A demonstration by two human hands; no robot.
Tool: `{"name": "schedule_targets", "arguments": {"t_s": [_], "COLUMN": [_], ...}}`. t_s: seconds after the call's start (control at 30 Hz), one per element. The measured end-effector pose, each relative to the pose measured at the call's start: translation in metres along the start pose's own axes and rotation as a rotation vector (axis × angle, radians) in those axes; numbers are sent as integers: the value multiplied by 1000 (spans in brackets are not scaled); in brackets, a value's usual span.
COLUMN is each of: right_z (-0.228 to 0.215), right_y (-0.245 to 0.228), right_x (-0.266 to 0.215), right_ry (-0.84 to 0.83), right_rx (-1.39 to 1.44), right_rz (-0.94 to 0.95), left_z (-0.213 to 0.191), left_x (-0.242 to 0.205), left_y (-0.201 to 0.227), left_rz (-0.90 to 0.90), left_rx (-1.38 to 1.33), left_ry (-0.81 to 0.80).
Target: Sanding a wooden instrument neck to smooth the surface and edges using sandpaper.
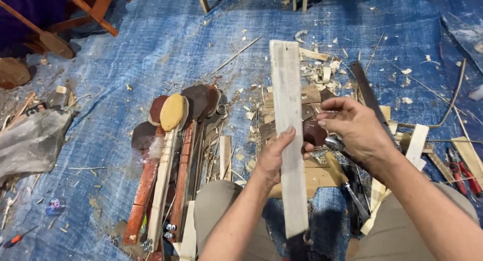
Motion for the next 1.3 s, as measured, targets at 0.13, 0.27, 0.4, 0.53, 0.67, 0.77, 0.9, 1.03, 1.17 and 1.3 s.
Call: {"name": "schedule_targets", "arguments": {"t_s": [0.13, 0.27, 0.4, 0.53, 0.67, 0.77, 0.9, 1.03, 1.17, 1.3], "right_z": [-13, 4, 10, 8, 9, -3, -20, -40, 21, 43], "right_y": [51, 55, 62, 87, 75, 69, 50, -20, -39, -10], "right_x": [26, 10, 3, -1, -5, 1, 10, -3, -30, -52], "right_ry": [-22, -190, -220, -218, -172, -50, 53, 286, 5, -26], "right_rx": [59, 19, 17, 81, 46, 16, 4, -436, -862, -993], "right_rz": [282, 407, 465, 498, 444, 341, 274, -183, -657, -1247], "left_z": [0, -3, -3, 2, 14, 25, 31, 32, 26, 28], "left_x": [-3, -8, -8, -8, -12, -17, -12, -15, -10, -19], "left_y": [13, 22, 18, 11, 14, 15, 4, -4, -11, -3], "left_rz": [118, 134, 158, 144, 119, 57, -9, -110, -131, -156], "left_rx": [162, 293, 267, 286, 346, 339, 247, 237, 242, 289], "left_ry": [9, -54, -44, -83, -116, -121, -193, -195, -210, -141]}}
Point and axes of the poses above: each hand's wrist, its own x-axis towards the middle knuckle, its own z-axis out of the palm, y = z × x, the point moved 9 cm from there along x, towards the middle knuckle, and after that the axes turned 8 degrees about z, right-handed, at the moved point
